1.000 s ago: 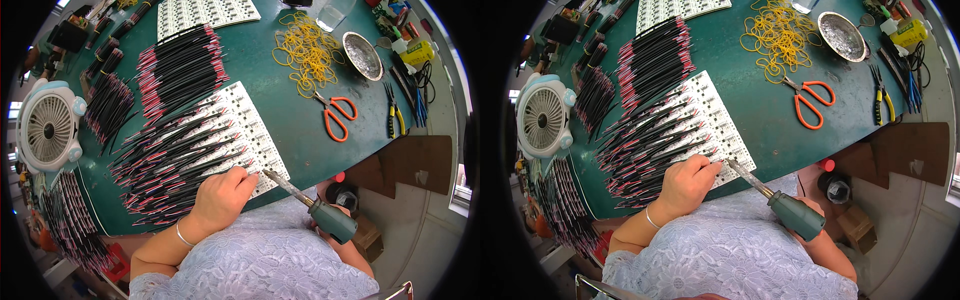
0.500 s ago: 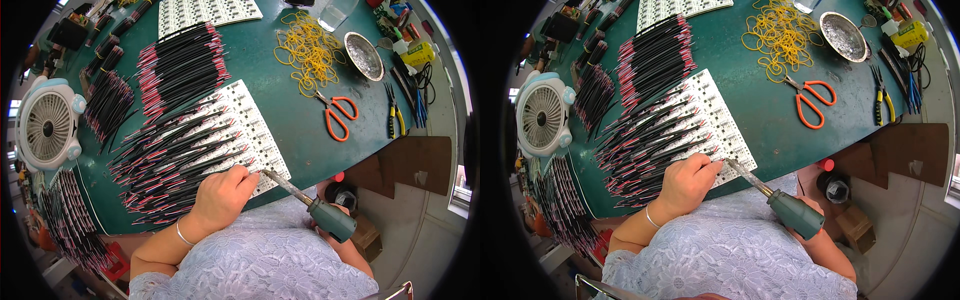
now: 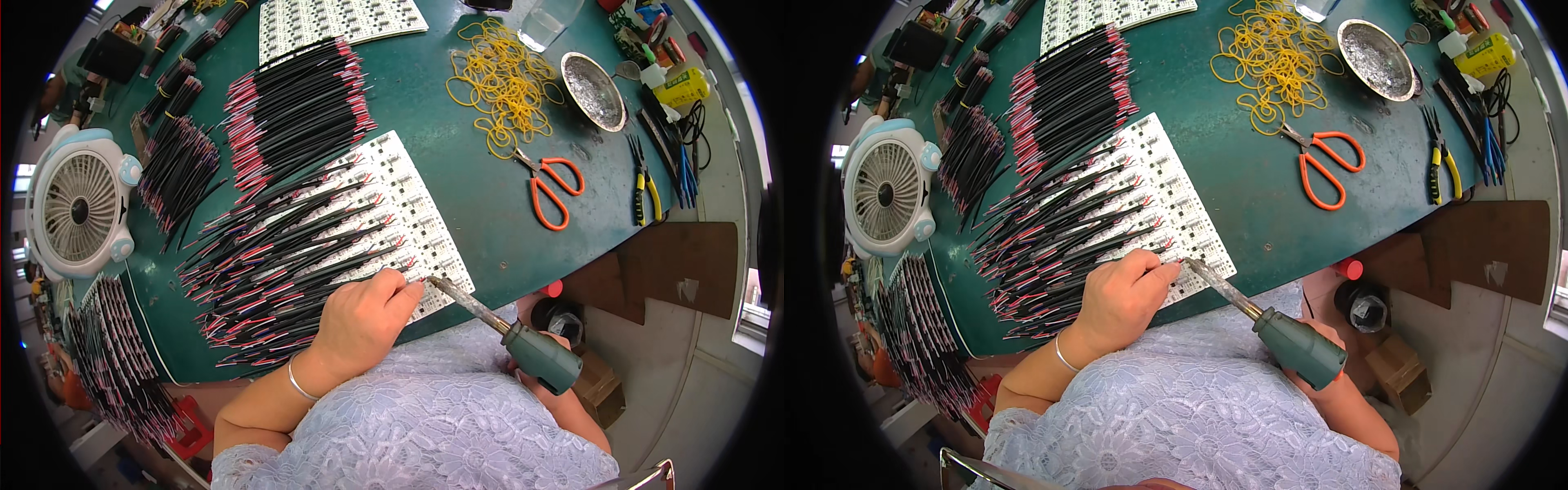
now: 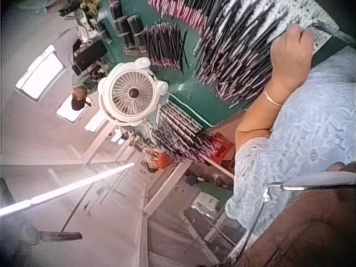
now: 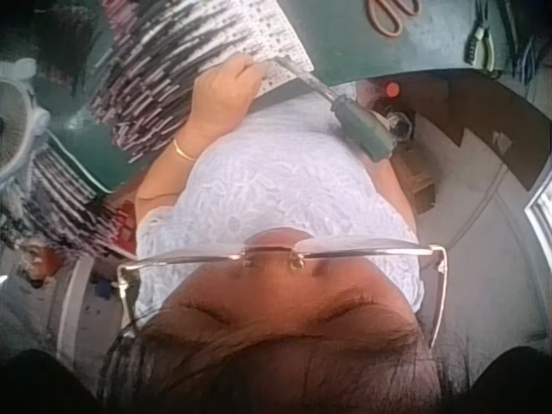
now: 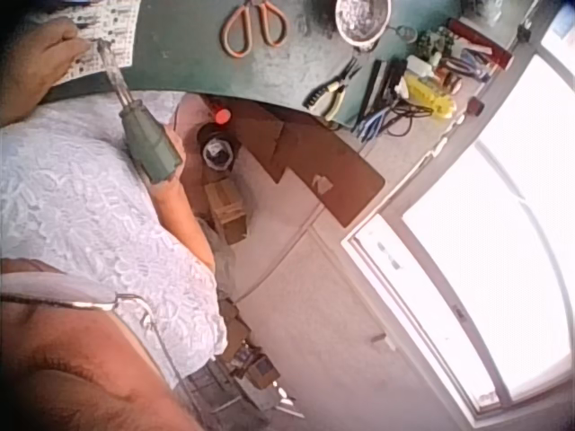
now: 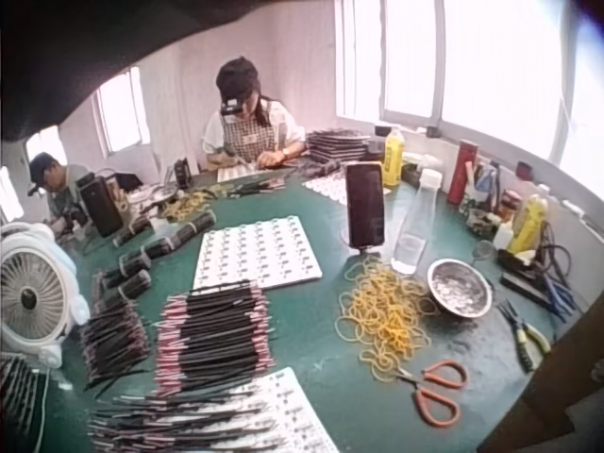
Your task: The person solders wires onto a panel of circuit boards using a soldering iron.
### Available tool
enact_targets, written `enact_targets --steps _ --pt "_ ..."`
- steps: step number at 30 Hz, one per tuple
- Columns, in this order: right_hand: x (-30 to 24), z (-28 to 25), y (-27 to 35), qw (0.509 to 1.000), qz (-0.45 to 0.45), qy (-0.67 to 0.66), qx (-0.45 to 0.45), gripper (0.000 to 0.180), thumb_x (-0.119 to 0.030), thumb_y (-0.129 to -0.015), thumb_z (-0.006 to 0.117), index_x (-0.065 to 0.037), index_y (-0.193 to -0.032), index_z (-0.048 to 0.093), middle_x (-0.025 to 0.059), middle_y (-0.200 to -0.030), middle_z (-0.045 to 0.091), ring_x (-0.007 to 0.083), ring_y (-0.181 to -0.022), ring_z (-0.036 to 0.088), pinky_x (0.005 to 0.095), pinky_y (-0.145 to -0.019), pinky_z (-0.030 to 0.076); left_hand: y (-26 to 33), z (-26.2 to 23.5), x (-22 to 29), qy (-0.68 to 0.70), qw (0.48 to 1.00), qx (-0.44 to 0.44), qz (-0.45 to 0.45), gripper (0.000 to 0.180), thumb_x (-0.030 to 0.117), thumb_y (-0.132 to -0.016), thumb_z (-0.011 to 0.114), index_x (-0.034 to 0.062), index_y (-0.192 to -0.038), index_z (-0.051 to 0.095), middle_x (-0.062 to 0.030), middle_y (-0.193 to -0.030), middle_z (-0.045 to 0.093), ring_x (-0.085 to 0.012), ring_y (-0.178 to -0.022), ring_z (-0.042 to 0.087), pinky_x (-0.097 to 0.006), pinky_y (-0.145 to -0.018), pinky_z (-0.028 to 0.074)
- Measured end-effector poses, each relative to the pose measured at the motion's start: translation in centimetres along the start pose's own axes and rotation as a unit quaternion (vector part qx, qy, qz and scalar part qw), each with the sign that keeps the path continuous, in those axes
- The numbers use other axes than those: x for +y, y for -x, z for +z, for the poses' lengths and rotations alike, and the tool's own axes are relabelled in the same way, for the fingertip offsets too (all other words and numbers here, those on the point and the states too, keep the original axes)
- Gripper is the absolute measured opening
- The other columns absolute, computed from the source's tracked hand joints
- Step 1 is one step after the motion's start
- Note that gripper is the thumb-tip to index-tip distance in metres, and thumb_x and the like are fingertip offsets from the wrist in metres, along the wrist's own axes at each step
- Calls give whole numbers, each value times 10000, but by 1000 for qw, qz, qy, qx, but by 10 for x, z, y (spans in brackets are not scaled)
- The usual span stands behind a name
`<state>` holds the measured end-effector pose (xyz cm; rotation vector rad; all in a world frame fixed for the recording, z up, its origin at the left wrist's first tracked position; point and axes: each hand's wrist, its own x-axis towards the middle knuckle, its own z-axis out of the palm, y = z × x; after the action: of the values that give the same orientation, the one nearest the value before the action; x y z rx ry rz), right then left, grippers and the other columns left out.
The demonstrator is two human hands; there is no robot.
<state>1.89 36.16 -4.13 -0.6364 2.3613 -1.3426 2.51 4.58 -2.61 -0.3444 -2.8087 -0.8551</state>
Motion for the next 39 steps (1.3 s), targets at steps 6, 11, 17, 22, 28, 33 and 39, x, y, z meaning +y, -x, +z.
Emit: enact_targets --steps 6,11,17,22,28,33,39 --pt "-2 -1 -1 999 -24 38 -3 225 -45 -734 586 16 -945 632 91 -731 637 211 -626 624 324 -632 503 1 0 0 0 1000 2 0 204 38 -742 699 69 -944 700 -47 -796 559 -200 -566 562 -321 -484 460" --pt "-2 -2 -6 997 -62 49 -4 210 -79 -773 594 10 -960 634 88 -739 633 206 -644 623 323 -625 494 0 -1 0 0 1000 -1 -3 198 39 -744 697 70 -940 700 -46 -797 561 -202 -570 565 -322 -485 461" --pt "-15 -1 -11 999 -28 -34 10 195 -107 -789 604 8 -941 641 75 -731 640 193 -646 632 313 -627 505 0 0 0 1 1000 2 -1 184 39 -749 694 67 -930 698 -44 -791 565 -203 -566 565 -322 -481 461" --pt "-21 -6 -9 999 -12 -33 4 189 -118 -790 649 -2 -939 662 95 -777 661 241 -683 650 331 -649 520 -1 0 -1 10 1000 10 -1 187 25 -748 697 70 -930 697 -43 -785 571 -201 -556 568 -320 -477 462" --pt "-21 -5 -7 995 47 -82 -9 126 -111 -813 675 -26 -906 676 103 -811 668 285 -705 659 349 -636 516 -1 0 -2 18 1000 14 -1 196 15 -742 708 86 -924 699 -37 -791 579 -197 -561 578 -319 -480 467" --pt "-13 -1 -6 1000 -20 0 -11 128 -60 -774 680 -34 -900 678 107 -805 662 287 -665 639 362 -594 497 -2 0 -3 21 1000 13 -2 194 13 -740 706 95 -917 698 -27 -794 580 -193 -567 581 -313 -486 470" --pt "-6 1 -5 999 -42 -19 3 201 -35 -720 696 -36 -921 691 124 -815 664 305 -676 636 367 -598 491 -1 0 -4 18 1000 11 -6 205 5 -721 708 96 -905 698 -24 -795 580 -193 -577 586 -310 -494 474"
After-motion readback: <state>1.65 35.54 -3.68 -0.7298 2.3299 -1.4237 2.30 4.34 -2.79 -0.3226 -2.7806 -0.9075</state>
